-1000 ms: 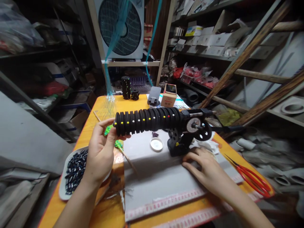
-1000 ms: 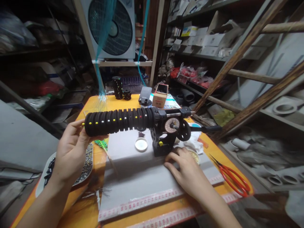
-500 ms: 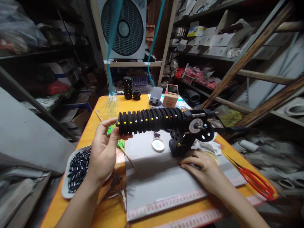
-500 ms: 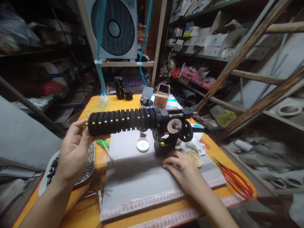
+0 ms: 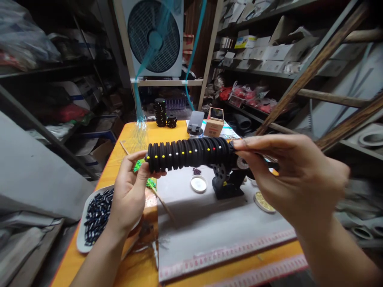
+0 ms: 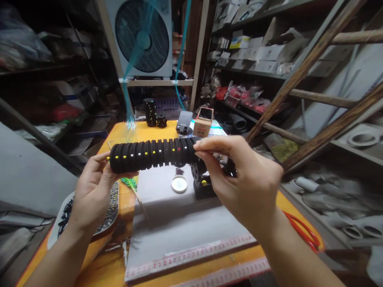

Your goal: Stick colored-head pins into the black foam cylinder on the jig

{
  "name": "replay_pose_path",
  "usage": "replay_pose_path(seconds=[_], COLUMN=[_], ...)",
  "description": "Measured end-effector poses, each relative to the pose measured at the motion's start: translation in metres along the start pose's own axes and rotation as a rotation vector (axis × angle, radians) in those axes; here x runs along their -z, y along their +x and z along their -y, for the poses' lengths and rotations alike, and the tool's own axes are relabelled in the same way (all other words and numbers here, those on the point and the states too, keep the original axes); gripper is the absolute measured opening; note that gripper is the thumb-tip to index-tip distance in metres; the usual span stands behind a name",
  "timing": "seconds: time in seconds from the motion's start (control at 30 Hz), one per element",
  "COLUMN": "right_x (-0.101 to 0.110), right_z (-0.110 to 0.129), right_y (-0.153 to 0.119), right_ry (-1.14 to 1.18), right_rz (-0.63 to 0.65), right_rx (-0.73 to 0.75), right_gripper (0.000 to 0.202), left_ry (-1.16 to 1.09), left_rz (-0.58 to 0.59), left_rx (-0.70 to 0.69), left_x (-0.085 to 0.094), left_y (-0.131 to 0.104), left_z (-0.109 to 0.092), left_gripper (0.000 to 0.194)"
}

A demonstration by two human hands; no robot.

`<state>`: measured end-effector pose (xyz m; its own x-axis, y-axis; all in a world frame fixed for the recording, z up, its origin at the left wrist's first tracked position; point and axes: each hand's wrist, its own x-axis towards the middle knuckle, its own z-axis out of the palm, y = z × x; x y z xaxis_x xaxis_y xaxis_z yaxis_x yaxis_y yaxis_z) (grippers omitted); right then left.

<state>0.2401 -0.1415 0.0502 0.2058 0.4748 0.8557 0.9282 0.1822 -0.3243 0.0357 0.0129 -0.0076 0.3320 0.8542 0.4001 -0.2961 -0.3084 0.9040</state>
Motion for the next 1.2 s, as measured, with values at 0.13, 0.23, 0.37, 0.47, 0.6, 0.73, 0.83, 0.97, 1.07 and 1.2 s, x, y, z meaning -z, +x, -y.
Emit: replay_pose_path(seconds=[0.13,0.23,0.37,0.47,0.6,0.73,0.83,0.97,1.07,1.2], right_x=[-0.014,-0.017,-0.017,-0.016,-0.015,-0.014,-0.011,-0.009,-0.009,-0.012], right_z=[-0.002,-0.005,-0.006,-0.005,-0.004,-0.001,0.002,0.002,-0.002,-0.007], right_y=[0.008,0.008,0.008,0.008,0.007,0.011,0.015,0.017,0.016,0.013], right_ry=[-0.028,-0.06,-0.071,-0.095,-0.179,-0.279,-0.335,-0.325,-0.185,0.013], right_rz=[-0.012,-0.028,-0.022,-0.016,0.005,0.038,0.078,0.12,0.11,0.05], right_rx=[0.037,0.043,0.026,0.034,0.065,0.123,0.156,0.145,0.082,-0.026], right_gripper=[0.024,0.021,0.019,0.016,0.013,0.01,0.011,0.012,0.016,0.022], left_ry=[-0.005,0.0,-0.006,-0.005,-0.006,-0.011,-0.011,-0.011,-0.013,-0.011], left_rz=[0.002,-0.001,-0.004,0.001,0.0,-0.008,-0.013,-0.018,-0.01,-0.007], left_rx=[0.007,0.005,0.0,-0.005,-0.008,-0.008,-0.007,-0.012,-0.003,0.008], left_x=[0.001,0.0,-0.001,-0.001,0.0,-0.001,-0.002,-0.002,-0.001,-0.001], left_y=[0.0,0.0,0.0,-0.001,-0.001,-0.001,0.0,0.0,-0.001,-0.002], left_z=[0.0,-0.001,-0.001,-0.001,0.001,0.001,0.0,0.0,0.0,-0.001], left_gripper=[0.023,0.021,0.021,0.021,0.021,0.021,0.021,0.019,0.02,0.02])
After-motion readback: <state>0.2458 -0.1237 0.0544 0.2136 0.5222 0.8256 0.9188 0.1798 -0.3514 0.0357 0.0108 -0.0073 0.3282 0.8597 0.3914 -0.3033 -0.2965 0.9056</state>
